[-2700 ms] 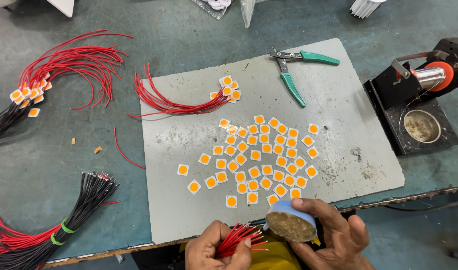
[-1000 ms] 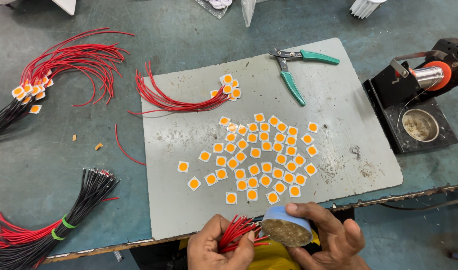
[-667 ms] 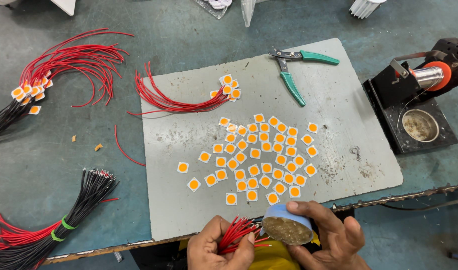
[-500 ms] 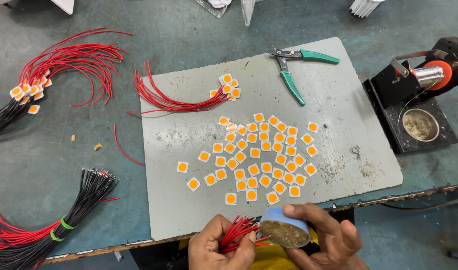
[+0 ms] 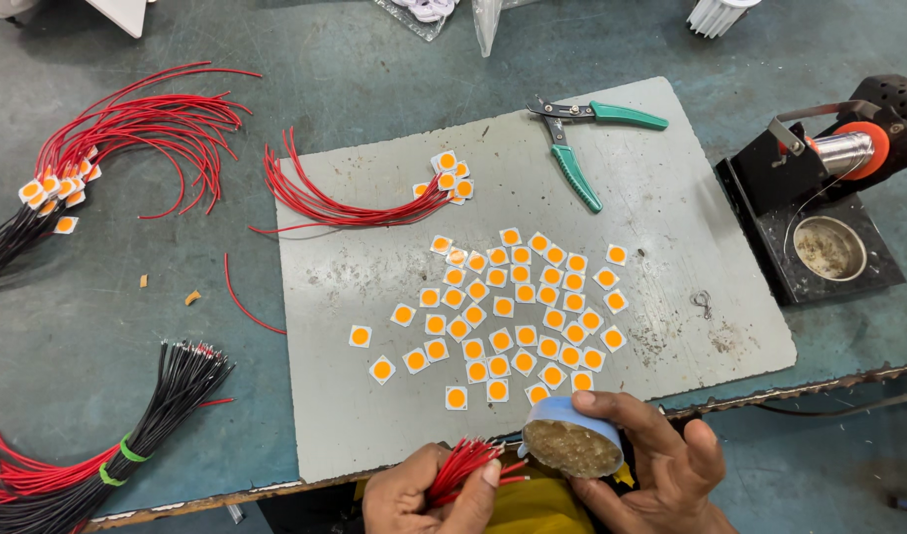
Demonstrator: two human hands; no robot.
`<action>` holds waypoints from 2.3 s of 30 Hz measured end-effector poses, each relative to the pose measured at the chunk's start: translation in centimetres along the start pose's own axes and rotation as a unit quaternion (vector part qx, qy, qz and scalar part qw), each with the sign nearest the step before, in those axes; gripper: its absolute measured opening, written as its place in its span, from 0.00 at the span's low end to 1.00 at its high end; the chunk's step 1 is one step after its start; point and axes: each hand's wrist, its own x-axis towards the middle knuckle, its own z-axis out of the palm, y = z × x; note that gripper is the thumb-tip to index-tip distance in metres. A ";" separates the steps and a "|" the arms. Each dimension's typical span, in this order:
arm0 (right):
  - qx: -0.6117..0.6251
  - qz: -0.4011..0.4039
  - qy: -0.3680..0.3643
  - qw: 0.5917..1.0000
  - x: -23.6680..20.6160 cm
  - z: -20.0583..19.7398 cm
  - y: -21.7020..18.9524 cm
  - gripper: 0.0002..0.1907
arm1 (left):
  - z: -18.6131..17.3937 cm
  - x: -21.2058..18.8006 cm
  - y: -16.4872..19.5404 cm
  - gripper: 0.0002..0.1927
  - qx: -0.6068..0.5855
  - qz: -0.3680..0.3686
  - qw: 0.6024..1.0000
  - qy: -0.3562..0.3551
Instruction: The person arranges LED modules on a work surface, then strips the ends of red and black wires using wire cutters. They apply flux to the wire ends and solder the wires to the LED modules using a soldering iron and solder wire.
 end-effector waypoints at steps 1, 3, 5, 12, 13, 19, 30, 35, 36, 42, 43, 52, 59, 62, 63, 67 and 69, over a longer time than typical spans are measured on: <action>0.000 -0.002 0.003 1.000 0.0 0.0 0.0 0.70 | 0.1 0.0 0.0 0.04 0.001 0.023 1.000 0.007; 0.000 -0.006 0.009 1.000 0.0 0.1 0.0 0.69 | 0.2 0.1 0.2 0.07 0.004 0.069 0.997 0.020; 0.005 -0.024 0.001 1.000 0.0 0.2 0.1 0.68 | 0.2 0.1 0.5 0.08 0.026 0.090 0.995 0.027; 0.041 -0.047 -0.020 0.998 -0.1 0.1 0.6 0.66 | 1.0 -0.1 1.9 0.07 0.069 0.143 0.984 0.081; 0.040 -0.045 -0.023 0.998 -0.1 0.1 0.7 0.66 | 1.1 -0.1 2.0 0.08 0.070 0.147 0.983 0.083; 0.029 -0.040 -0.024 0.998 -0.3 0.2 0.6 0.66 | 1.2 0.1 2.3 0.08 0.083 0.132 0.985 0.073; 0.003 -0.037 -0.010 0.999 0.0 0.0 0.8 0.67 | 1.1 0.0 2.2 0.09 0.063 0.210 0.971 0.093; 0.005 -0.063 -0.021 0.998 0.3 0.1 1.0 0.66 | 1.0 -0.1 2.5 0.11 0.075 0.122 0.985 0.096; 0.009 -0.064 -0.023 0.998 0.3 0.1 0.9 0.66 | 1.0 -0.1 2.6 0.12 0.073 0.140 0.983 0.096; 0.003 -0.048 -0.013 0.999 0.2 0.2 0.6 0.66 | 1.0 -0.1 3.2 0.08 0.086 0.042 0.992 0.086; 0.002 -0.050 -0.016 0.999 0.2 0.2 0.6 0.66 | 1.0 -0.2 3.3 0.08 0.081 0.045 0.992 0.083; 0.005 -0.062 -0.029 0.998 0.3 0.3 0.6 0.66 | 1.3 -0.1 2.7 0.07 0.053 0.059 0.994 0.071; 0.022 -0.042 -0.030 0.998 0.2 0.5 0.3 0.65 | 1.3 0.0 2.8 0.09 0.086 0.093 0.989 0.081; 0.016 -0.044 -0.026 0.999 0.1 0.5 0.4 0.65 | 1.2 0.0 3.0 0.09 0.091 0.101 0.987 0.080; 0.009 -0.043 -0.024 0.999 0.1 0.5 0.4 0.65 | 1.1 0.0 2.9 0.09 0.091 0.104 0.987 0.077; 0.005 -0.055 -0.033 0.998 0.0 0.4 0.5 0.65 | 1.1 -0.2 2.5 0.07 0.087 0.104 0.988 0.070; 0.002 -0.061 -0.020 0.998 0.0 0.4 0.6 0.65 | 1.1 -0.3 2.3 0.08 0.079 0.122 0.987 0.069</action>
